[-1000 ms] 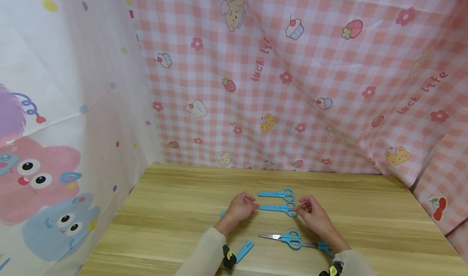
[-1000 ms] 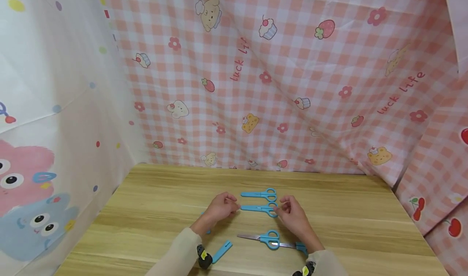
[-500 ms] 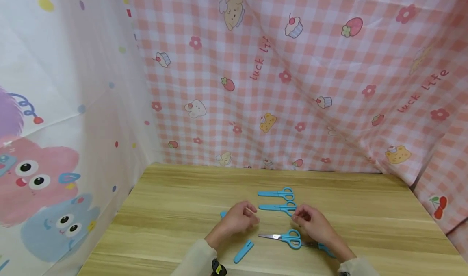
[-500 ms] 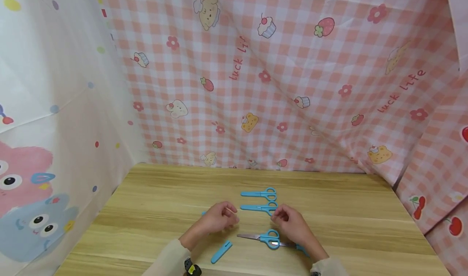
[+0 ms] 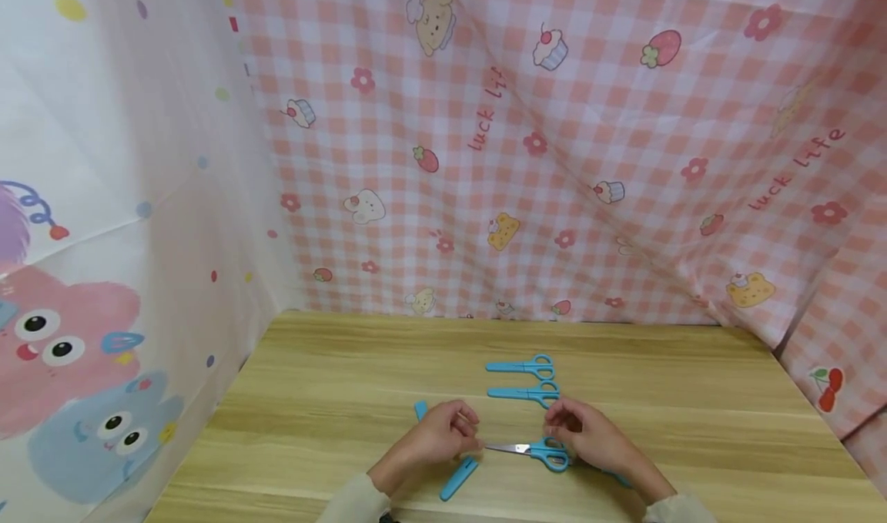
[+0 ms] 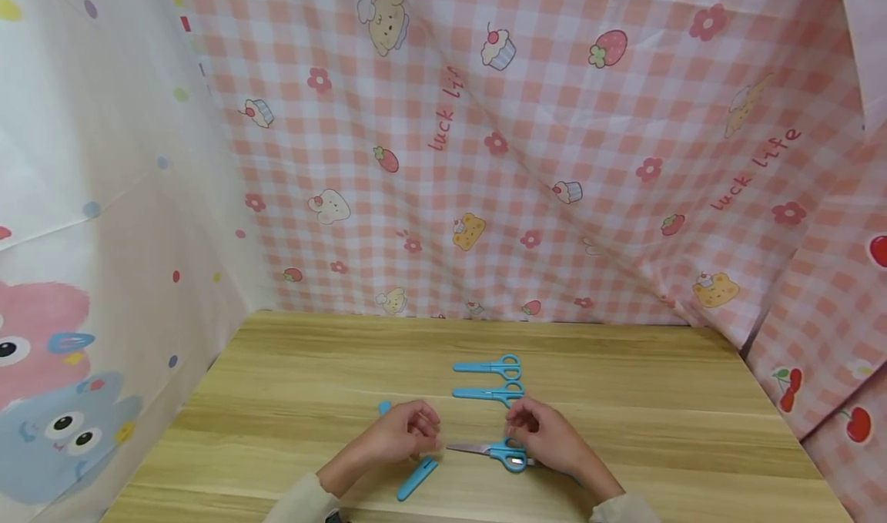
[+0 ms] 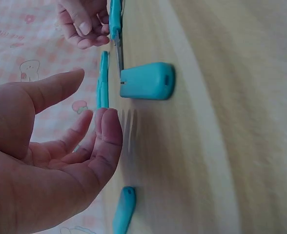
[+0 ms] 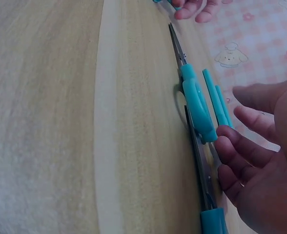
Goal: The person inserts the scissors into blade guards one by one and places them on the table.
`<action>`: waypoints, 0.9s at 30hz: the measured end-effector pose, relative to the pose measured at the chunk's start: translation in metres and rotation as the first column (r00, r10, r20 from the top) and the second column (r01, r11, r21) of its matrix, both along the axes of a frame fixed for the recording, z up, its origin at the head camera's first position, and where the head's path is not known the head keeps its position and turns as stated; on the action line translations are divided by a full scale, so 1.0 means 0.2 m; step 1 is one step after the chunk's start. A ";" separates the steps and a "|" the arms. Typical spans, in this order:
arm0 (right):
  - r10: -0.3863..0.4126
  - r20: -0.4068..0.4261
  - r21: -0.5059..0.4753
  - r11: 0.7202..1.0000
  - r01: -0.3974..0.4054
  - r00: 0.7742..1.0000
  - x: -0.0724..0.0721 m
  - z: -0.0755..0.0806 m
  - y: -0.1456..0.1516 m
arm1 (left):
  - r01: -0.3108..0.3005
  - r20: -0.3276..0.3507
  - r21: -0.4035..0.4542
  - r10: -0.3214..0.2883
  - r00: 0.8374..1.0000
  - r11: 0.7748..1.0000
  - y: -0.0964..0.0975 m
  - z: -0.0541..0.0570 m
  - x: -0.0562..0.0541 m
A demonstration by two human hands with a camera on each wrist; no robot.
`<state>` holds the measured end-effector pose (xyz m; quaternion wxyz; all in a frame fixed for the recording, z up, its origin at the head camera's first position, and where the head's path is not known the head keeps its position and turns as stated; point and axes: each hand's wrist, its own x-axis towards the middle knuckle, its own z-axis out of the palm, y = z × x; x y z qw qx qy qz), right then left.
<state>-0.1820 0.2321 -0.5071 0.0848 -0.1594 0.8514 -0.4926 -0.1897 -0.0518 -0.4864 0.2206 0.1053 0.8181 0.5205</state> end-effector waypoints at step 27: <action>0.171 0.076 0.069 0.982 -0.177 0.982 -0.01 0.00 0.02 | 0.131 0.000 0.005 -0.131 0.991 0.991 -0.10 -0.06 0.02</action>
